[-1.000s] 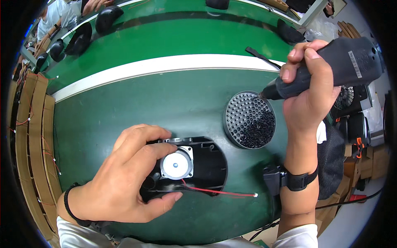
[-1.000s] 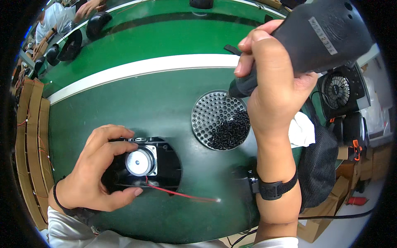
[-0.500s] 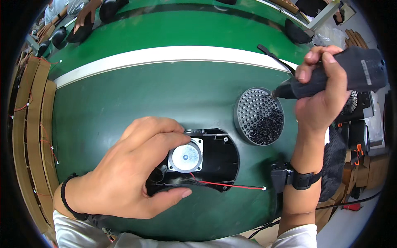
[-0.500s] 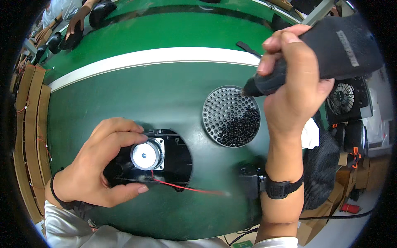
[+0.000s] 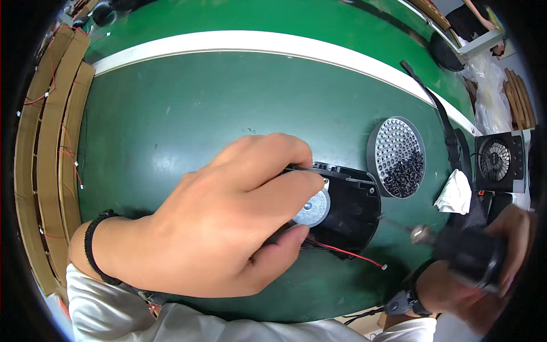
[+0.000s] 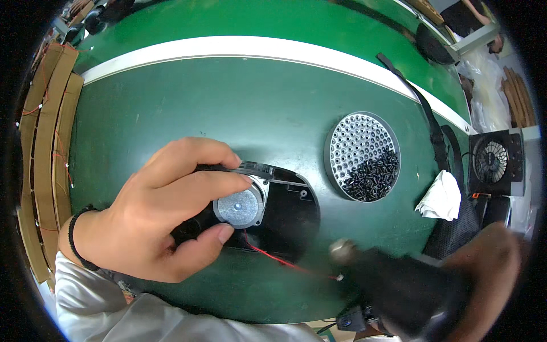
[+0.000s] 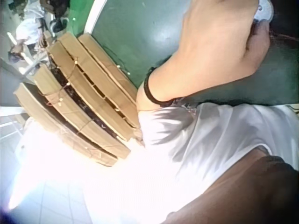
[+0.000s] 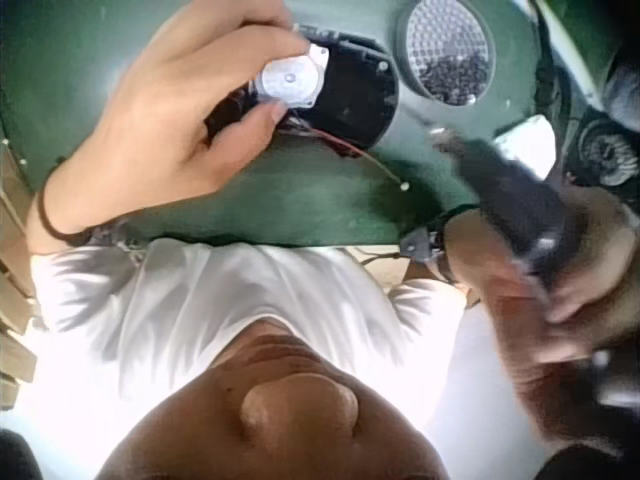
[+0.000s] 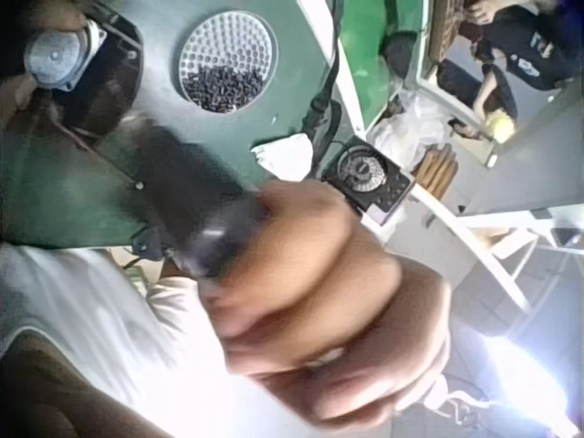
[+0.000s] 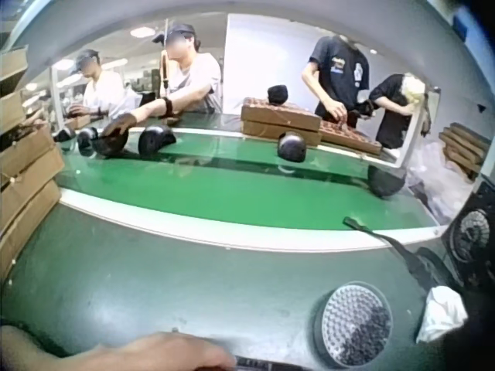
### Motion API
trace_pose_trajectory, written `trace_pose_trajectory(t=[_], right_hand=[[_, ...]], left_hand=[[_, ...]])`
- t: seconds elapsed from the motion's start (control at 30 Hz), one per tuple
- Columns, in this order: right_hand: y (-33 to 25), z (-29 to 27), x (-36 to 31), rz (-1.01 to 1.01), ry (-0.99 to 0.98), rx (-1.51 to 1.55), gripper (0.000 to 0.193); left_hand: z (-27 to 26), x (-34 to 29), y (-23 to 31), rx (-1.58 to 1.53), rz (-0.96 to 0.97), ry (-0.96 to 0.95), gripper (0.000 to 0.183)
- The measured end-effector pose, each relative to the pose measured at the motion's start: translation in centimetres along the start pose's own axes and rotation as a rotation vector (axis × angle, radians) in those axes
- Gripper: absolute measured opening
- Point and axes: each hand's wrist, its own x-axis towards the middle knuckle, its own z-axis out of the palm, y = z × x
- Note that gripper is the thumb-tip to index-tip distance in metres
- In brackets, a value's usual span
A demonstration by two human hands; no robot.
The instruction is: Using an electric screwdriver to fasten components inside a plastic electronic housing on an assembly line.
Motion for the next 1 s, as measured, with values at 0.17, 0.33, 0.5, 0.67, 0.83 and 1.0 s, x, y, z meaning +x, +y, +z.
trace_pose_trajectory(t=[0.17, 0.33, 0.5, 0.67, 0.83, 1.0], right_hand=[[-5.9, -2.8, 7.4, -0.229, 0.024, -0.748, 0.034], [-6.8, -4.5, 10.4, -0.474, 0.140, -1.684, 0.029], [-8.2, -5.2, 13.0, -0.624, 0.222, -2.644, 0.025], [-8.7, 0.6, 14.3, 0.308, 0.296, -2.872, 0.029], [-7.9, -3.6, 13.0, -0.206, 0.283, -2.988, 0.027], [-8.1, -5.2, 12.6, -0.668, 0.230, -3.048, 0.025]], left_hand=[[0.8, 0.8, 0.8, -0.093, -0.073, -0.010, 0.050], [0.3, 0.7, 0.1, -0.186, -0.189, -0.058, 0.049], [0.4, 0.7, -0.7, -0.218, -0.166, -0.051, 0.045], [0.6, 0.6, -0.6, -0.236, -0.198, -0.051, 0.043], [0.7, 0.7, -0.6, -0.235, -0.186, -0.059, 0.043], [1.0, 0.4, -0.8, -0.221, -0.166, -0.036, 0.047]])
